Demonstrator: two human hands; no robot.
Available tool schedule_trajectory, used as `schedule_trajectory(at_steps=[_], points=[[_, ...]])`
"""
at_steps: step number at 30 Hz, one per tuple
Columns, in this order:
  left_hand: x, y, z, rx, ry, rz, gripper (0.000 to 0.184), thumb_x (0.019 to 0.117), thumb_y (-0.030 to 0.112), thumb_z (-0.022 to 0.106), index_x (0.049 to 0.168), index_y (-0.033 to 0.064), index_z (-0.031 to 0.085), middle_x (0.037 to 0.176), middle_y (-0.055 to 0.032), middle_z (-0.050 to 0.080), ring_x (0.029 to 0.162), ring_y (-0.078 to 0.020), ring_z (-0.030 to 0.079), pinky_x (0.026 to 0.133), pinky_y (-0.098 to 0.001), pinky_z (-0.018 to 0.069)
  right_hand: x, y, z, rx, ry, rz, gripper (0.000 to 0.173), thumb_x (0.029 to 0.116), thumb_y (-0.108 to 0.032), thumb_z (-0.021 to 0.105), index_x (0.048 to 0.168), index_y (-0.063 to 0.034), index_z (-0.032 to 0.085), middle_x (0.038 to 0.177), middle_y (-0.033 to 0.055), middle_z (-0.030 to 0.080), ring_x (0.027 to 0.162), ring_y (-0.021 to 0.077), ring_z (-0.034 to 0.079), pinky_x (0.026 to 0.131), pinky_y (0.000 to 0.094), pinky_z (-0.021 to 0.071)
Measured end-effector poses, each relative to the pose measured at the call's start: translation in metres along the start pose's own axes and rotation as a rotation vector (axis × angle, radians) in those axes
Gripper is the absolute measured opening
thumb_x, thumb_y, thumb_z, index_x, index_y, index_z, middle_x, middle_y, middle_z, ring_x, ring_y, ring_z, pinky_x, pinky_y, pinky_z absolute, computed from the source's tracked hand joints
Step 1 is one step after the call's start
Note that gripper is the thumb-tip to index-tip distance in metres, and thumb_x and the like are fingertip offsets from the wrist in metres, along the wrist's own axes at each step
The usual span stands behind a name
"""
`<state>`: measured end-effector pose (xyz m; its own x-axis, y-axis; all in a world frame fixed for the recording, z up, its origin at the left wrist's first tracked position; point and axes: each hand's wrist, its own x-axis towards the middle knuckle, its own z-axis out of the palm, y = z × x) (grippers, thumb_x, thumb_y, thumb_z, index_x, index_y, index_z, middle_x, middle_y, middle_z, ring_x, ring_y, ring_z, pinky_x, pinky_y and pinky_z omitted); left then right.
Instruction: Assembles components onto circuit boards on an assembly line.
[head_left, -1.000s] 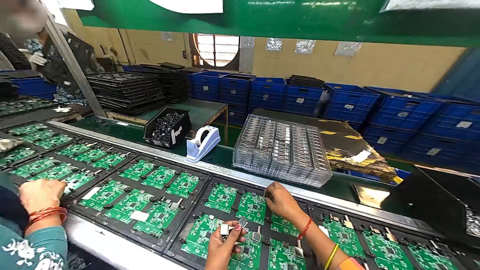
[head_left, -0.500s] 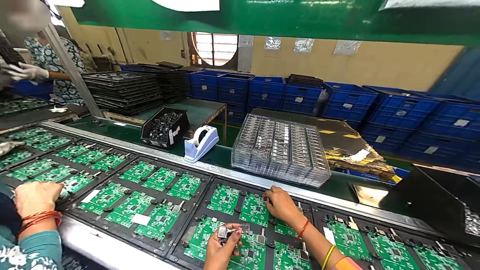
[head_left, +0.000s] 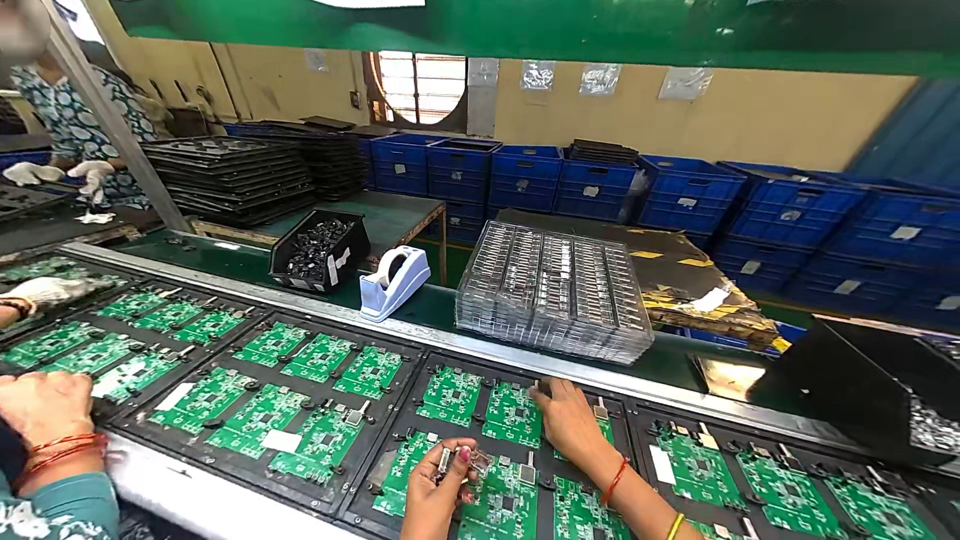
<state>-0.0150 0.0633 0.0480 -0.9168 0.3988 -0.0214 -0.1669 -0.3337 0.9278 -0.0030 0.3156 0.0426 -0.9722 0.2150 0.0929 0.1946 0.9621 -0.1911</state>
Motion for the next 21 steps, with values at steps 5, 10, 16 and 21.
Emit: schedule_trajectory(at_steps=[5,10,16,21], points=[[-0.001,0.001,0.004,-0.007,0.064,0.005,0.018,0.1013,0.004,0.055,0.115,-0.0023,0.066,0.090,-0.0059,0.071,0.064,-0.0052,0.063,0.052,-0.0165,0.0500,-0.010,-0.015,-0.027,0.010,-0.227,0.117,0.048,0.0986,-0.005,0.050,0.145,-0.0149,0.060,0.161,0.0279,0.032,0.149,0.0460,0.031,0.114,0.0613,0.0322],[0.001,0.003,0.006,-0.105,0.122,-0.014,0.016,0.1020,0.003,0.055,0.115,-0.0024,0.062,0.085,-0.0051,0.069,0.062,-0.0048,0.062,0.051,-0.0158,0.0485,-0.040,-0.070,-0.028,0.886,-0.112,-0.179,0.038,0.1023,-0.028,0.059,0.130,-0.0037,0.069,0.141,0.0181,0.059,0.130,0.0238,0.058,0.105,0.0371,0.0508],[0.002,0.008,0.003,-0.424,0.139,-0.143,0.017,0.1078,0.004,0.042,0.107,0.0010,0.059,0.082,-0.0066,0.071,0.060,-0.0054,0.064,0.052,-0.0160,0.0524,-0.049,-0.101,-0.016,1.126,-0.006,-0.265,0.053,0.0903,-0.027,0.073,0.134,0.0010,0.063,0.143,0.0163,0.056,0.133,0.0195,0.054,0.106,0.0338,0.0490],[0.004,0.006,0.003,-0.416,0.148,-0.154,0.016,0.1062,0.005,0.045,0.104,0.0008,0.061,0.077,-0.0056,0.067,0.057,-0.0058,0.062,0.052,-0.0174,0.0535,-0.048,-0.114,-0.001,1.082,0.216,-0.402,0.034,0.0921,-0.016,0.071,0.121,0.0024,0.068,0.123,0.0135,0.070,0.119,0.0161,0.064,0.105,0.0321,0.0514]])
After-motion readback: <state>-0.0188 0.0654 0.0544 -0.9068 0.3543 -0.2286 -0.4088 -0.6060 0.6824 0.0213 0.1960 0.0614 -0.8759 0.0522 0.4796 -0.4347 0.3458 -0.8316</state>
